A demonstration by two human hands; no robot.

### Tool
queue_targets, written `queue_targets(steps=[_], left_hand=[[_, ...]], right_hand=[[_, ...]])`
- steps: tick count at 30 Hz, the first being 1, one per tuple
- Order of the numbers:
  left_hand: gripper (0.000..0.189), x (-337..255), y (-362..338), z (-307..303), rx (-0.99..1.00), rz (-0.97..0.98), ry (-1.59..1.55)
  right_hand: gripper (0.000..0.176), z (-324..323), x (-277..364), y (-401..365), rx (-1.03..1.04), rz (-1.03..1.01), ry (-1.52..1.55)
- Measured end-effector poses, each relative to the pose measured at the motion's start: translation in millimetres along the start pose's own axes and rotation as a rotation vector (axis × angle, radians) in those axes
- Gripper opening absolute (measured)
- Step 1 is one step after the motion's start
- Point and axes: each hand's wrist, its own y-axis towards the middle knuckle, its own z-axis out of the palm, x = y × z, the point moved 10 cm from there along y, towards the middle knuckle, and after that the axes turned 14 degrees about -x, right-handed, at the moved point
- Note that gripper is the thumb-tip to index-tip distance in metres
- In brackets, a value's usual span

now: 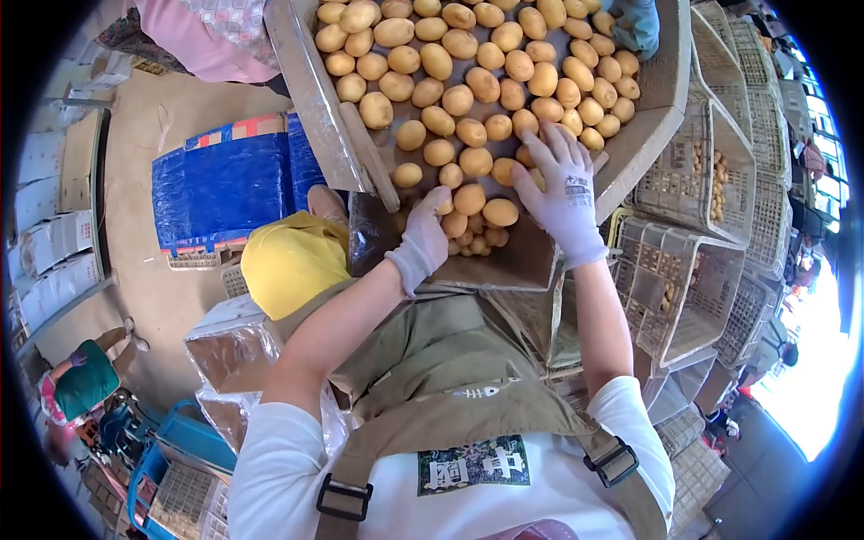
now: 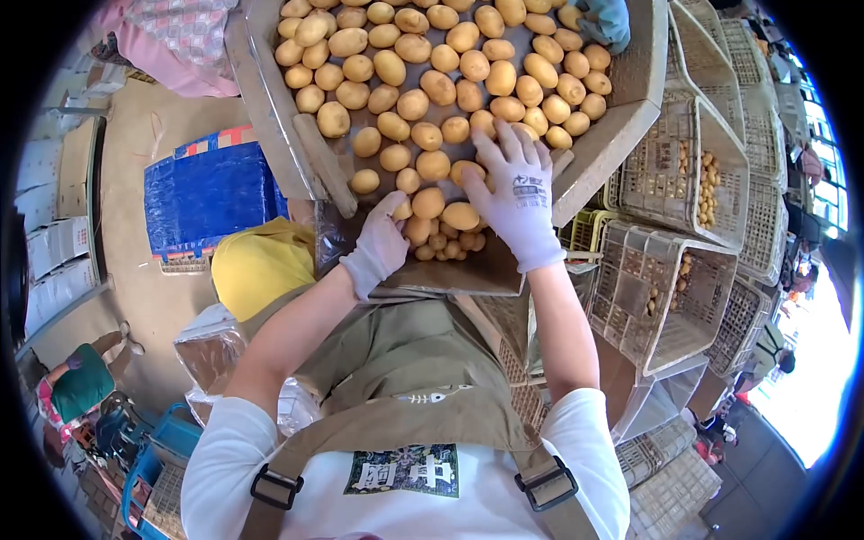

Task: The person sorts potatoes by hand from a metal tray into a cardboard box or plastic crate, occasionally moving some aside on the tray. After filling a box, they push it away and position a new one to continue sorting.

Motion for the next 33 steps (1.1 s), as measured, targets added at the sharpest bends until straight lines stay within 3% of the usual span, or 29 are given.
queue_targets(steps=[2,3,6,7,8,10,12,17,23,27,28,30,32,33], left_hand=[[0.060,-7,-5,-3,-0.059,0.016,0.060],[0.065,-4,-9,-13,-0.205,-0.081,-0.039],[0.072,-6,-22,-8,-0.309,-0.184,-0.314],[0.082,-7,-16,-1,-0.185,-0.148,-0.300],[0.084,-9,-15,3,-0.148,-0.150,-0.314],[0.089,-10,-15,9,-0.078,-0.158,-0.359],[0.092,-8,-15,11,-0.054,-0.170,-0.362],[0.098,-13,-15,15,0.017,-0.107,-0.322],[0.088,-11,-13,16,0.000,-0.128,-0.341],[0.071,0,-6,9,0.001,-0.178,-0.283],[0.066,5,-3,3,-0.044,-0.223,-0.245],[0.060,9,-3,-8,-0.116,-0.244,-0.173],[0.057,5,-5,-13,-0.169,-0.198,-0.107],[0.064,-1,-9,-12,-0.204,-0.172,-0.158]], right_hand=[[0.042,16,-10,-7,0.158,-0.069,-0.043],[0.044,27,-29,-4,0.206,0.074,0.055],[0.055,17,2,17,0.070,0.139,0.022],[0.066,39,31,1,0.219,-0.007,-0.109],[0.071,56,40,-22,0.122,-0.046,-0.097],[0.062,66,77,-56,0.205,-0.210,0.093],[0.052,70,87,-82,0.229,-0.243,0.073],[0.050,61,83,-83,0.211,-0.146,0.158],[0.050,57,83,-79,0.171,-0.181,0.152],[0.045,45,78,-70,0.216,-0.208,0.222],[0.038,29,71,-52,0.126,-0.190,0.305],[0.033,1,44,-14,0.058,0.021,0.296],[0.029,6,1,-8,-0.045,-0.053,0.071],[0.029,13,-28,-2,0.040,0.150,0.062]])
